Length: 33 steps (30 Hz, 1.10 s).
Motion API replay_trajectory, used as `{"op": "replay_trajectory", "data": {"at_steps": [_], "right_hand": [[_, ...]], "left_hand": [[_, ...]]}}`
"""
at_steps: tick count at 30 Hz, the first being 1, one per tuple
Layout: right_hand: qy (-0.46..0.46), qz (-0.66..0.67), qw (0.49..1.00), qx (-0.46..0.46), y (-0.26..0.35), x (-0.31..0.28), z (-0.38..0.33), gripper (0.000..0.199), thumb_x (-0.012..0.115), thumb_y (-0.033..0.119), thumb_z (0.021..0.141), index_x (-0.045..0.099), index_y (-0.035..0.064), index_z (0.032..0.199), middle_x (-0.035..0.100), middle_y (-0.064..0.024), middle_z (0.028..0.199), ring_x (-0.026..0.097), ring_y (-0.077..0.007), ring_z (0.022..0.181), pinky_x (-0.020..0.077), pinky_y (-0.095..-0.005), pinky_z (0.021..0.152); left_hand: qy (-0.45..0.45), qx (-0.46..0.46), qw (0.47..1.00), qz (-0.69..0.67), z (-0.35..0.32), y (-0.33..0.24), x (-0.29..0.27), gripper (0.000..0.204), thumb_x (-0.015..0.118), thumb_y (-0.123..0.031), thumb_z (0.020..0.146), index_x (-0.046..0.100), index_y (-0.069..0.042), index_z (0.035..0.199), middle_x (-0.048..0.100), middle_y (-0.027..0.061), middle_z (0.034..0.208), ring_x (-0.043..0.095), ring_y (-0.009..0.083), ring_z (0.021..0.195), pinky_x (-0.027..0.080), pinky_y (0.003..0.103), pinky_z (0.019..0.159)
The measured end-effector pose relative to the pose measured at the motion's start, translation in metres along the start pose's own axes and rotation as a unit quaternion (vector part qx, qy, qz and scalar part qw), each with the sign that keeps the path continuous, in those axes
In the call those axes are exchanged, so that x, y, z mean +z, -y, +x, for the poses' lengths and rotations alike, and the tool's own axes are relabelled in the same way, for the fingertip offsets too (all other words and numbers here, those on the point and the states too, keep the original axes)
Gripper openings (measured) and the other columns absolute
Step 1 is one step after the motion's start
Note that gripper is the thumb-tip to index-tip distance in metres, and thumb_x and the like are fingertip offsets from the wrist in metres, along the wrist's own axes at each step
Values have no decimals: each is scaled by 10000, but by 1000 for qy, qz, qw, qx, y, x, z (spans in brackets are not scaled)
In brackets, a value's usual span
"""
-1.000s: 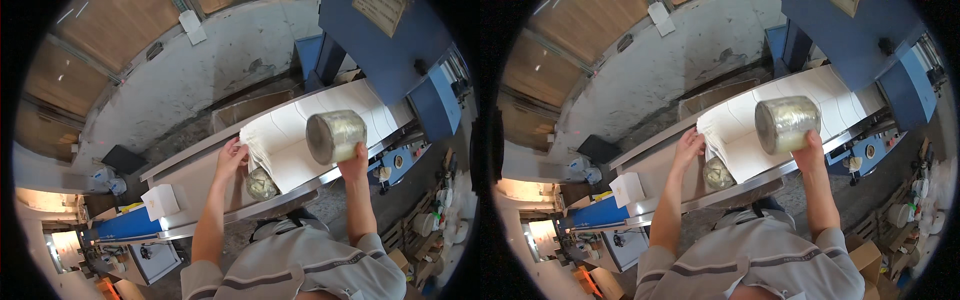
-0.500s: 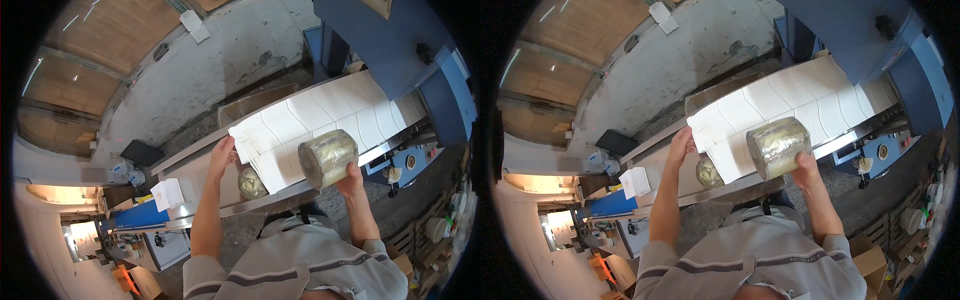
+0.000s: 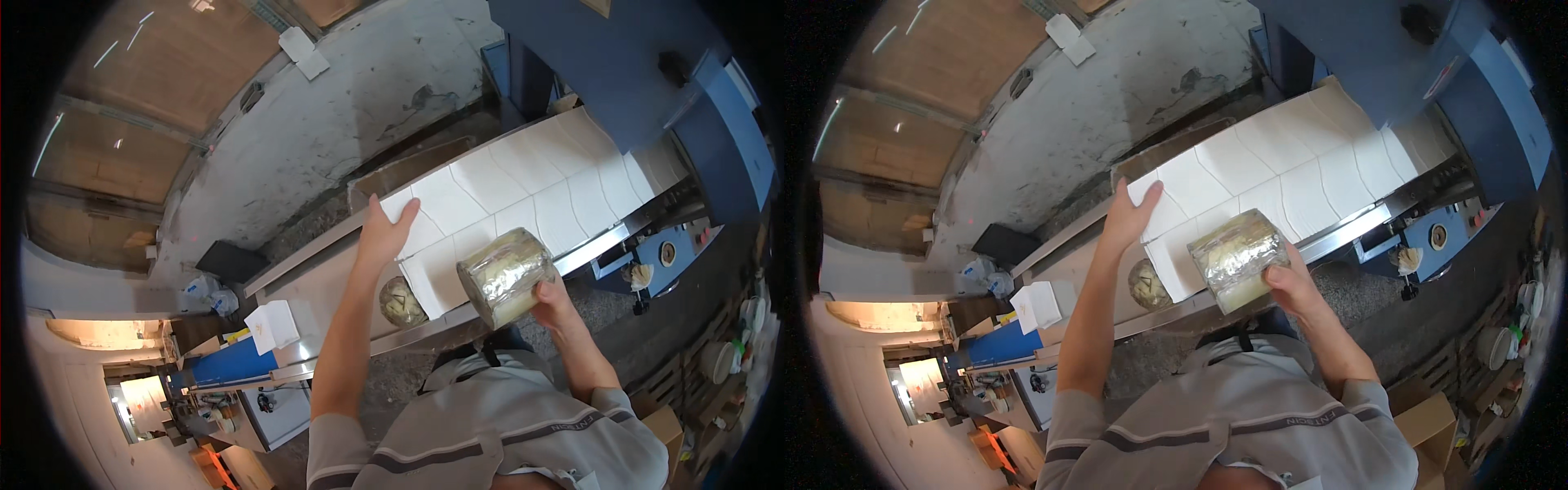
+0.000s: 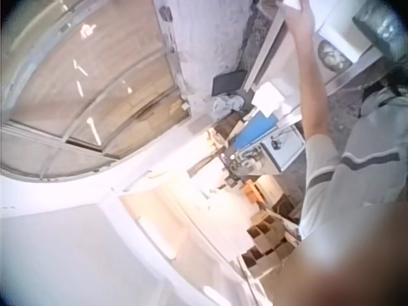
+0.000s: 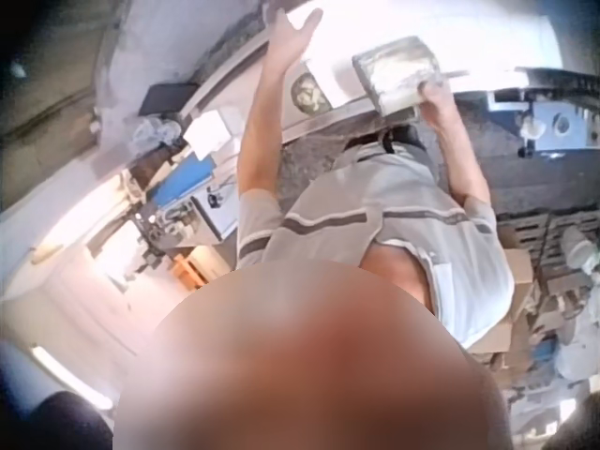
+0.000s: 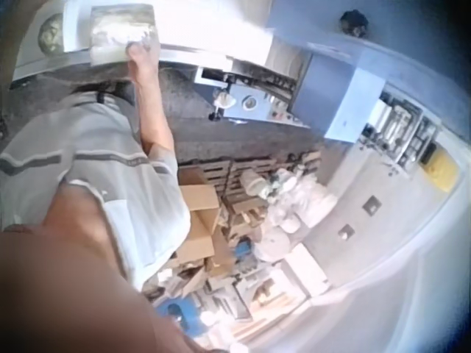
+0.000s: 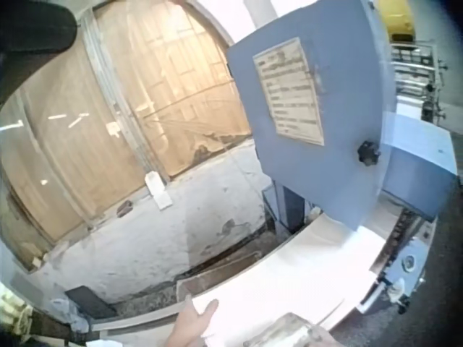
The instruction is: Placing and aligning stacks of napkins into an industrial packaging machine.
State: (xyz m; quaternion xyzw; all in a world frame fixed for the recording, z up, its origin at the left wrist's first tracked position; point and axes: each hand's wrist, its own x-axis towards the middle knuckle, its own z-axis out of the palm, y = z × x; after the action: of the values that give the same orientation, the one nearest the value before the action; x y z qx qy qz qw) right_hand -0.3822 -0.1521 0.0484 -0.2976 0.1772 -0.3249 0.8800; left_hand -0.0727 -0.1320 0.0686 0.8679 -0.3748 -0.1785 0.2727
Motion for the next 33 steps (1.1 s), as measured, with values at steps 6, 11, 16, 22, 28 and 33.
{"op": "replay_trajectory", "data": {"at_steps": [6, 11, 16, 22, 28, 33], "right_hand": [[18, -44, 999, 14, 7, 10, 0, 911, 776, 365, 708, 360, -25, 1419, 548, -109, 1266, 528, -184, 1181, 392, -308, 1018], [36, -55, 998, 14, 5, 20, 8, 915, 782, 353, 713, 352, -19, 1430, 541, -107, 1274, 518, -186, 1194, 383, -313, 1029], [83, 8, 993, 84, -21, 38, 38, 851, 780, 360, 764, 374, -12, 1413, 544, -124, 1283, 531, -205, 1193, 431, -341, 1014], [126, 84, 969, 194, -52, 71, 100, 771, 706, 430, 842, 388, 12, 1406, 556, -166, 1302, 606, -293, 1141, 541, -436, 945], [23, 44, 985, 163, -54, 91, 112, 752, 724, 441, 814, 419, 67, 1390, 522, -149, 1345, 545, -286, 1215, 516, -439, 974], [-39, -28, 991, 123, -70, 100, 112, 658, 625, 493, 868, 442, 115, 1375, 563, -108, 1281, 588, -249, 1143, 590, -348, 709]], "left_hand": [[93, -30, 991, 89, 6, -18, 1, 1045, 640, -500, 809, 146, 151, 1462, 499, 365, 1320, 512, 427, 1250, 400, 398, 1050], [106, -38, 992, 49, 11, -17, 0, 1002, 646, -402, 764, 175, 142, 1462, 502, 354, 1328, 508, 414, 1263, 399, 390, 1054], [82, -34, 995, 36, 10, -12, 0, 946, 673, -352, 728, 261, 96, 1451, 522, 333, 1317, 532, 399, 1240, 404, 383, 1051], [55, -9, 979, -198, 11, 104, -33, 782, 663, -134, 743, 345, 51, 1432, 617, 221, 1193, 633, 275, 1066, 515, 379, 911], [62, -98, 809, -576, -32, 286, -92, 782, 635, -66, 772, 321, -80, 1488, 630, 97, 1090, 643, 197, 869, 547, 361, 721], [-69, -248, 859, -443, -69, 389, -159, 616, 545, -96, 872, 346, -21, 1450, 570, 144, 1227, 608, 236, 1030, 515, 354, 843]]}}
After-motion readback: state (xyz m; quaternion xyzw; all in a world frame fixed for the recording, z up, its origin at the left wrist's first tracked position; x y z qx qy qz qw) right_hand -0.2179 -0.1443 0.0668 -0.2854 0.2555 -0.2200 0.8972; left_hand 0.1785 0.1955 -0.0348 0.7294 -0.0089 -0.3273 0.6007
